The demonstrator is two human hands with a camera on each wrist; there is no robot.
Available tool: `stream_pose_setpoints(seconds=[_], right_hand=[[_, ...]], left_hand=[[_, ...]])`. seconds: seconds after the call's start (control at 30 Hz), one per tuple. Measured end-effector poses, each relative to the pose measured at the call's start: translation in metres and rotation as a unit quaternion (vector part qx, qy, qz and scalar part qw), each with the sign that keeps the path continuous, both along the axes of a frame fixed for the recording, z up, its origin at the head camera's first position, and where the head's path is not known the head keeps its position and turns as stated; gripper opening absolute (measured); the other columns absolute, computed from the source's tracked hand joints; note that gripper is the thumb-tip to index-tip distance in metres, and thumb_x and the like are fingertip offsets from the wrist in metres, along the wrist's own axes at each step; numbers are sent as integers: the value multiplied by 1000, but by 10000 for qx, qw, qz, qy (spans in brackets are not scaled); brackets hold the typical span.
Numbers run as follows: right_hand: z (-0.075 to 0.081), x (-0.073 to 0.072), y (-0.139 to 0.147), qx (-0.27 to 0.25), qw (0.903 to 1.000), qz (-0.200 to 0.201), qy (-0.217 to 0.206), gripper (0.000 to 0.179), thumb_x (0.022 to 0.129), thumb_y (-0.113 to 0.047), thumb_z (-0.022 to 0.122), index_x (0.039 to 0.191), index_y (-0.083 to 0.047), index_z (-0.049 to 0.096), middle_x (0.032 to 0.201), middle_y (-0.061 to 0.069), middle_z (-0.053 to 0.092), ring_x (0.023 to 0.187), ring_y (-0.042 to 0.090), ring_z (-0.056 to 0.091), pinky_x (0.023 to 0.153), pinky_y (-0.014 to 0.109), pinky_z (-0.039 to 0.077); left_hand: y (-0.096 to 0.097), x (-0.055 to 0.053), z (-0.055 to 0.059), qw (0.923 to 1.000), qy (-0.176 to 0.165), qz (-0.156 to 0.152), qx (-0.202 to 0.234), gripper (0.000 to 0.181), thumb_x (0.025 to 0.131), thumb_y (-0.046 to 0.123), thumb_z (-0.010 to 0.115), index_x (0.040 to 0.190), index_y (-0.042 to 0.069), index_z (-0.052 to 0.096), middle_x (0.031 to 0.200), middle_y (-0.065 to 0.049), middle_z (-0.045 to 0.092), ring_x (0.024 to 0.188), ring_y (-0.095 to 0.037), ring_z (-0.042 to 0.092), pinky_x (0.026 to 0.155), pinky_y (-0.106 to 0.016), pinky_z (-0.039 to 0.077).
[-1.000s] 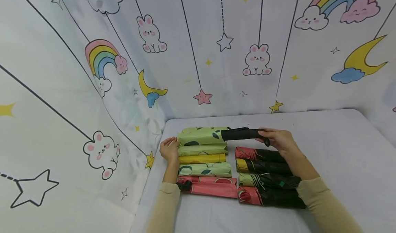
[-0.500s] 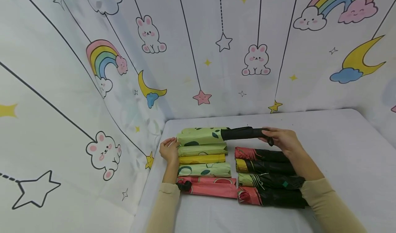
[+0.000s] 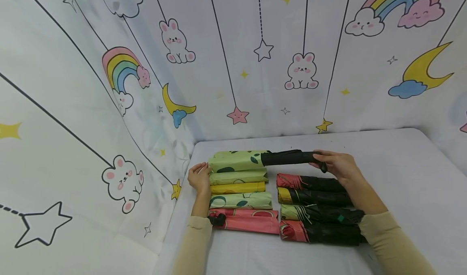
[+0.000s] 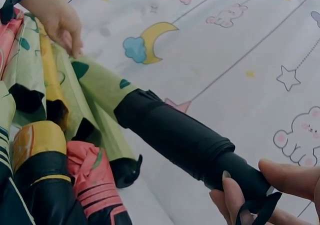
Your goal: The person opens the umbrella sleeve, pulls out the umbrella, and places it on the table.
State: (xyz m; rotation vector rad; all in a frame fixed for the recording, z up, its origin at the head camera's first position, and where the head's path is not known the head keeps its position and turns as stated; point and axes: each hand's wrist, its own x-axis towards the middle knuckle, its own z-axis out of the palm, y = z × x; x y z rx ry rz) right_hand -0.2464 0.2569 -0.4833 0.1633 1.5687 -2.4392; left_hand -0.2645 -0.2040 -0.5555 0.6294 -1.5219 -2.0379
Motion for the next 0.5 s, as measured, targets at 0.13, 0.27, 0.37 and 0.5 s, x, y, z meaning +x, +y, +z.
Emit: stream_pose_setpoints(seconds=[0.13,0.27,0.37,0.5], right_hand=[[0,1,4,29,10000,21,-30,16,92,4,76,106,-4,80,105,0,76,92,25,79,86,35,62],[0,3,8,40,10000,12,-29,21,92,3,76,112,-1,78,105,0,77,91,25,79,85,33,62],[0,4,11,-1,10000,-11,-58,22,92,4,76,114,-1,78,105,0,78,90,25,79,85,33,62],[-1,5,15,15,9999,-19,-97,20,93,3,76,111,-4,79,106,-1,78,90,25,79,86,33,62]], left_hand=[[0,0,-1,10000,-11,5,-12,40,84,-20,73,118,-8,57,121,-27,66,117,-36,70,88,-36,62],[0,-1,-2,10000,-31,41,17,39,84,-20,73,117,-7,58,120,-27,67,116,-36,71,87,-35,62],[0,-2,-2,10000,-45,62,60,39,84,-20,73,117,-7,58,120,-27,67,115,-35,71,86,-36,62],[0,-2,-2,9999,-68,56,116,39,84,-20,74,117,-7,58,120,-26,68,115,-34,71,87,-36,62]])
